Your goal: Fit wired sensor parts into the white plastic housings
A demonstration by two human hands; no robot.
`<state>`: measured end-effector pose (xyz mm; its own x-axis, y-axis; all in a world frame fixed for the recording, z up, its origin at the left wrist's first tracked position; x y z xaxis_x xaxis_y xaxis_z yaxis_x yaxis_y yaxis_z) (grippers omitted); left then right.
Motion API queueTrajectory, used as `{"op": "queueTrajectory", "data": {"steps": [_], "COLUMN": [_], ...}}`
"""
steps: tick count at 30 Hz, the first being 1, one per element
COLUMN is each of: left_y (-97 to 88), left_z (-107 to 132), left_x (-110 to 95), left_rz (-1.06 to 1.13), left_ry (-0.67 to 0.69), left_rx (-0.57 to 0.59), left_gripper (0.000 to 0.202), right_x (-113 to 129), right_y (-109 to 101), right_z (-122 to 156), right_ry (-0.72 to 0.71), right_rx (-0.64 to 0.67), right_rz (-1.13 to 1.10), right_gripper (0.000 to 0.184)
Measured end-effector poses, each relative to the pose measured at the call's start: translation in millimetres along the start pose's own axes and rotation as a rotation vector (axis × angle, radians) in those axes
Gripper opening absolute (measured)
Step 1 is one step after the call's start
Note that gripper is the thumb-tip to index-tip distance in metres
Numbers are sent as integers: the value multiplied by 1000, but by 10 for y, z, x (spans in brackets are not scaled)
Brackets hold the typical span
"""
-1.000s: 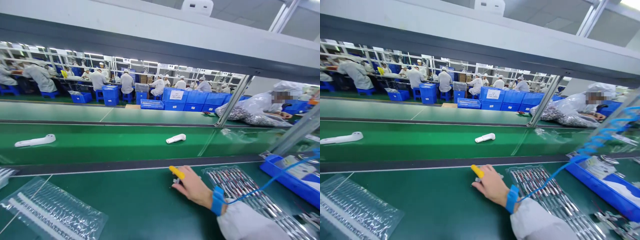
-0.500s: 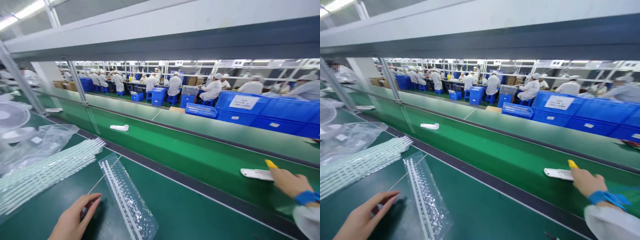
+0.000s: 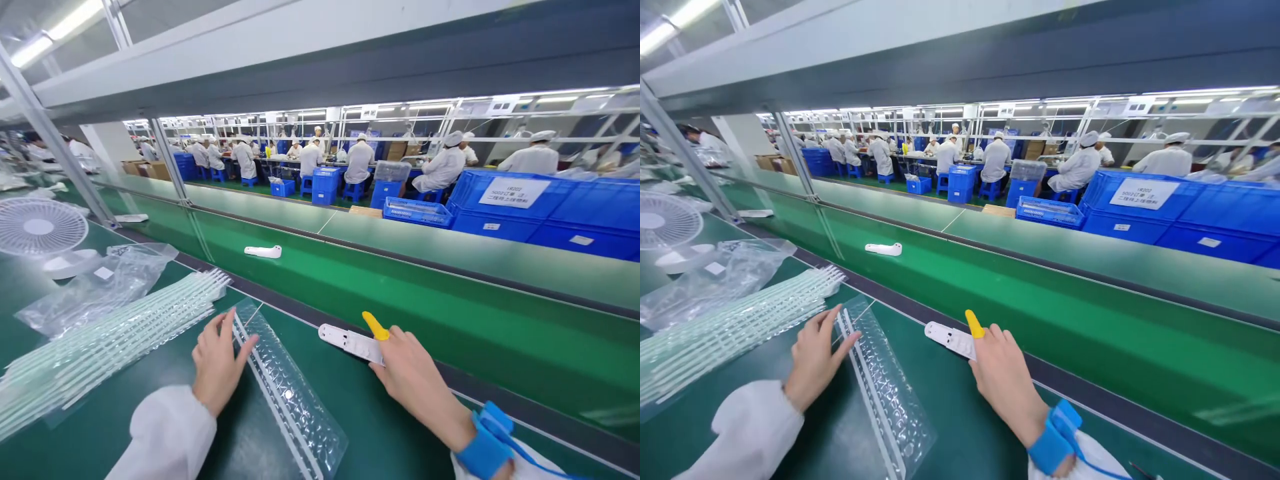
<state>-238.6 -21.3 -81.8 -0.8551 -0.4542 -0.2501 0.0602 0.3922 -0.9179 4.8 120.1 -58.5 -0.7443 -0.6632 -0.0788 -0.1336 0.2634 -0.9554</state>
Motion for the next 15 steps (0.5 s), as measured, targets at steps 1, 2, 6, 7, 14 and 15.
{"op": "queueTrajectory", "data": {"steps": [1,2,6,7,14,15], "left_y": [-4,-4,121,171,215,165], "left_z": [136,281,762,824,901,918], "left_x": [-80,-170,-309,-309,-262,-244], "left_rz": [27,77,223,240,366,422], "left_ry": [74,186,329,331,262,207], "left_rx": [11,15,115,141,92,63], "left_gripper": [54,56,75,77,62,57], "right_x": [55,94,334,437,807,785], "right_y": [-38,-77,-103,-44,346,356], "right_z": [30,73,375,463,695,669], "right_ry": [1,8,49,56,331,403], "right_rx": [-35,-77,-122,-64,194,276], "right_rz": [-4,-26,-292,-372,-754,-846], "right_gripper": [16,22,42,39,19,19]}}
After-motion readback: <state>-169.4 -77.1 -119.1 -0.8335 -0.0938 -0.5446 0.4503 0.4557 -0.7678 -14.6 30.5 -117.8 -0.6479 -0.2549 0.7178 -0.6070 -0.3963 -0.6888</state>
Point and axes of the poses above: each hand's wrist, its own z-axis away from the middle knuckle, its own y-axis out of the palm, x = y × z, the point moved 4 cm from there along -z, towards the middle knuckle, and after that the axes turned 13 degrees about y, right-handed, at the moved point
